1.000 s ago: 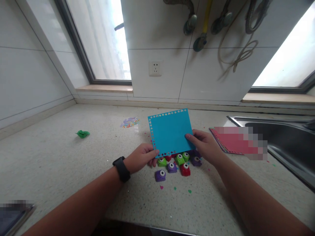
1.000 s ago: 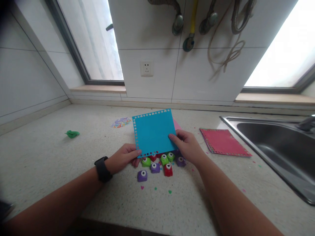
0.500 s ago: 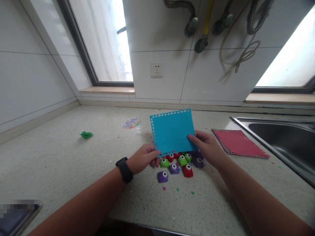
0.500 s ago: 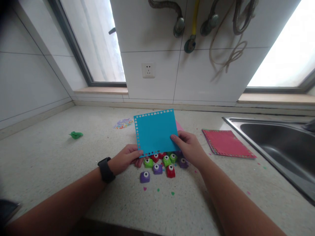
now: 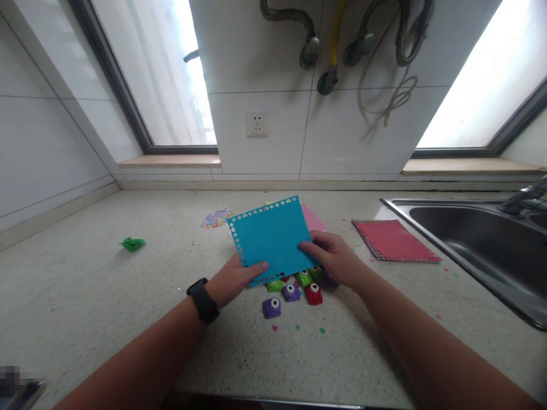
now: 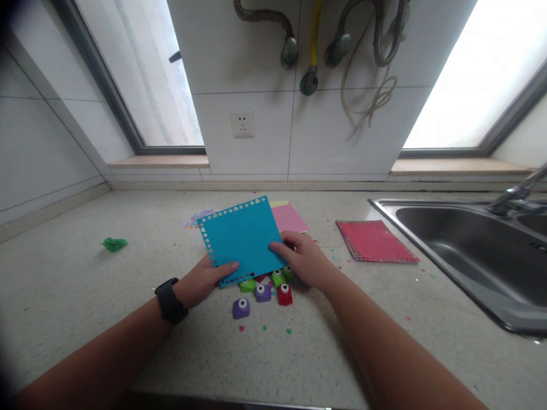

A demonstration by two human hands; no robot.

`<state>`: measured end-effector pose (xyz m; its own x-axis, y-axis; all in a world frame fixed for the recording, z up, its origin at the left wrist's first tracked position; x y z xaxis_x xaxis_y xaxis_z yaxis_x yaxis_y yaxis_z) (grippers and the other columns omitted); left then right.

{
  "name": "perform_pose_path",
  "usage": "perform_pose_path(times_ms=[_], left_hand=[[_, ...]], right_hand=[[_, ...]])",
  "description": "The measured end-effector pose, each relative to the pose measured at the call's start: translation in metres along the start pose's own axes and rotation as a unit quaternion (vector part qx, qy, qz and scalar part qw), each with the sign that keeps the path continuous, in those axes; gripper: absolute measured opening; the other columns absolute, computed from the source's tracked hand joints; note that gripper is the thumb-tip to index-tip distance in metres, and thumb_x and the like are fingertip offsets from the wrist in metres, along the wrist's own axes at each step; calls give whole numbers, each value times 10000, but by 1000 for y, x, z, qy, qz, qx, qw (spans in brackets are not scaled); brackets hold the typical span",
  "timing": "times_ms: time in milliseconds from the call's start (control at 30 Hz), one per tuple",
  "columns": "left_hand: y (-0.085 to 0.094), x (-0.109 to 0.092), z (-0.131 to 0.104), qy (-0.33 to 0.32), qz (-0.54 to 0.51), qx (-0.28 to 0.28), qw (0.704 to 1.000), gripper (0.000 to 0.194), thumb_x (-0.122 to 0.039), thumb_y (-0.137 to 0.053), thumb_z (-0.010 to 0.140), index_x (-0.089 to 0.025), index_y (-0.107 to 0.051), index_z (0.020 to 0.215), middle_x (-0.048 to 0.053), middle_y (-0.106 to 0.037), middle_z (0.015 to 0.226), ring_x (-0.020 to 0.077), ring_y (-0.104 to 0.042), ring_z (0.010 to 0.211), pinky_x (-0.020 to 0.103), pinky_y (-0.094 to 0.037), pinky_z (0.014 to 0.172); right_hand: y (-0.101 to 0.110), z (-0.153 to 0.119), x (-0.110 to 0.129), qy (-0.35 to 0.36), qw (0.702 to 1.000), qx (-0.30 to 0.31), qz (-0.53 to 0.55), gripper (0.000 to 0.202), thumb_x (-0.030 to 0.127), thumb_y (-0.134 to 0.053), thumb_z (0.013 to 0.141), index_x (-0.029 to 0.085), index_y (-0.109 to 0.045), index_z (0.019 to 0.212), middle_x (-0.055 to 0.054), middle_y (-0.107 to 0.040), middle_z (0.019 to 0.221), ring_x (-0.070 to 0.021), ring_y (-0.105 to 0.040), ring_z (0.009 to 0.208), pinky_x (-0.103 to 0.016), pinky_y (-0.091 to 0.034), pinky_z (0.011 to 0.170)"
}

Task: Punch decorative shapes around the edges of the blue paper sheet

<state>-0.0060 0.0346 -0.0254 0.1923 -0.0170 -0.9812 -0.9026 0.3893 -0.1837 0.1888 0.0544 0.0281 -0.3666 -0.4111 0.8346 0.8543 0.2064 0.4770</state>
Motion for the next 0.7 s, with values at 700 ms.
perform_pose_path(times_ms=[700], left_hand=[[25,-5,2,-37,-81,-164,982,391,-288,-848,746,-205,-611,1045,-33,-592,888,32,-412,573,142,-283,432]], right_hand=[[2,-10,15,66,963,94,-243,172,380,-657,902,220,-716,881,-60,-696,873,-215,-607,828,-346,-436,734]])
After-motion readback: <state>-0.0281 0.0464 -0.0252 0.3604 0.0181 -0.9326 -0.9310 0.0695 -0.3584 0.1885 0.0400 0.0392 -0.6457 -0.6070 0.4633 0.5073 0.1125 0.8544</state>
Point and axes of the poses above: each hand's wrist, its own z-axis towards the middle knuckle, its own y-axis out of the back of the hand, x = y × z, the point moved 8 cm from there along z, towards the middle knuckle
